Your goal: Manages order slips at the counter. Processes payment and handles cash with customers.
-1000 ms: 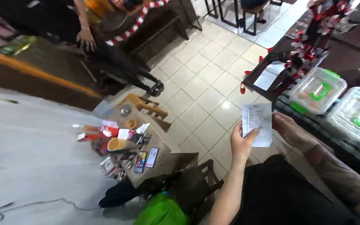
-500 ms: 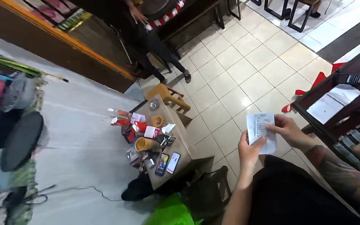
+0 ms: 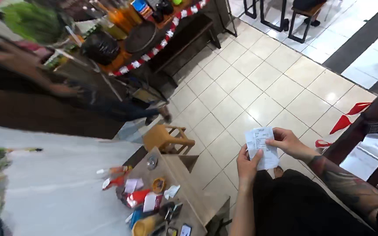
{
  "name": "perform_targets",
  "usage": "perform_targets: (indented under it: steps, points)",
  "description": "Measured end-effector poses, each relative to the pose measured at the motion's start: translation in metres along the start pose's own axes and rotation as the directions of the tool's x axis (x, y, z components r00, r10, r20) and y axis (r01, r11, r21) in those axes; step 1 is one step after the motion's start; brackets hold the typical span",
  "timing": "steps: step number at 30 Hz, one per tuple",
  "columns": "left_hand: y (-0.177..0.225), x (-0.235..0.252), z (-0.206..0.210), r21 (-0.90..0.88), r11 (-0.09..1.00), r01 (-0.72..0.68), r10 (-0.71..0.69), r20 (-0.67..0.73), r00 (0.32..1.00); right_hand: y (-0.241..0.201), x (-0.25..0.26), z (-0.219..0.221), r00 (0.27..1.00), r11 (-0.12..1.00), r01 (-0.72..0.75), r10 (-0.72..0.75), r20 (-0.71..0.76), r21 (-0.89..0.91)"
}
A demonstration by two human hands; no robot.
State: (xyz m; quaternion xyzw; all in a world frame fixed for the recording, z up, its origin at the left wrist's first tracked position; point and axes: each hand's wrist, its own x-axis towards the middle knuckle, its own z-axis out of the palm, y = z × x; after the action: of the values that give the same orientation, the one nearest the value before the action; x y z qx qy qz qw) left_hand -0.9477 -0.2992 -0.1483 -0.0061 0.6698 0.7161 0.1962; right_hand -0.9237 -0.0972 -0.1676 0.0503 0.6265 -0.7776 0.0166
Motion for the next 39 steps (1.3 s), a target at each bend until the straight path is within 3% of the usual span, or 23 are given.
perform_targets:
  steps: [4, 8, 15, 21, 27, 32, 36, 39]
  points:
    - [0.012, 0.088, 0.016, 0.139, 0.988, -0.066, 0.055, 0.083, 0.995, -0.009, 0.058, -0.031, 0.994, 0.999, 0.039, -0.042, -0.099, -0.032]
    - [0.027, 0.179, 0.038, 0.188, 0.968, -0.167, 0.111, 0.277, 0.954, -0.017, 0.112, -0.071, 0.957, 0.983, 0.076, -0.118, -0.265, -0.165]
    - [0.065, 0.311, 0.106, 0.336, 0.883, -0.329, 0.045, 0.637, 0.77, -0.048, 0.158, -0.138, 0.793, 0.977, -0.016, -0.117, -0.598, -0.213]
    - [0.065, 0.378, 0.205, 0.352, 0.845, -0.403, -0.075, 0.823, 0.562, -0.062, 0.144, -0.189, 0.519, 0.96, -0.128, -0.15, -0.842, -0.249]
    - [0.044, 0.406, 0.33, 0.308, 0.862, -0.403, -0.222, 0.943, 0.246, -0.068, 0.103, -0.273, 0.172, 0.956, -0.146, -0.227, -0.959, -0.253]
    - [0.018, 0.407, 0.459, 0.381, 0.86, -0.339, -0.348, 0.924, 0.157, -0.101, 0.05, -0.373, -0.101, 0.973, -0.14, -0.198, -0.975, -0.183]
    - [-0.013, 0.392, 0.565, 0.452, 0.831, -0.324, -0.472, 0.882, 0.02, -0.132, 0.007, -0.449, -0.223, 0.985, -0.023, -0.173, -0.959, -0.173]
    - [-0.039, 0.373, 0.632, 0.518, 0.791, -0.326, -0.556, 0.83, -0.032, -0.141, -0.018, -0.501, -0.275, 0.959, 0.104, -0.226, -0.935, -0.263]
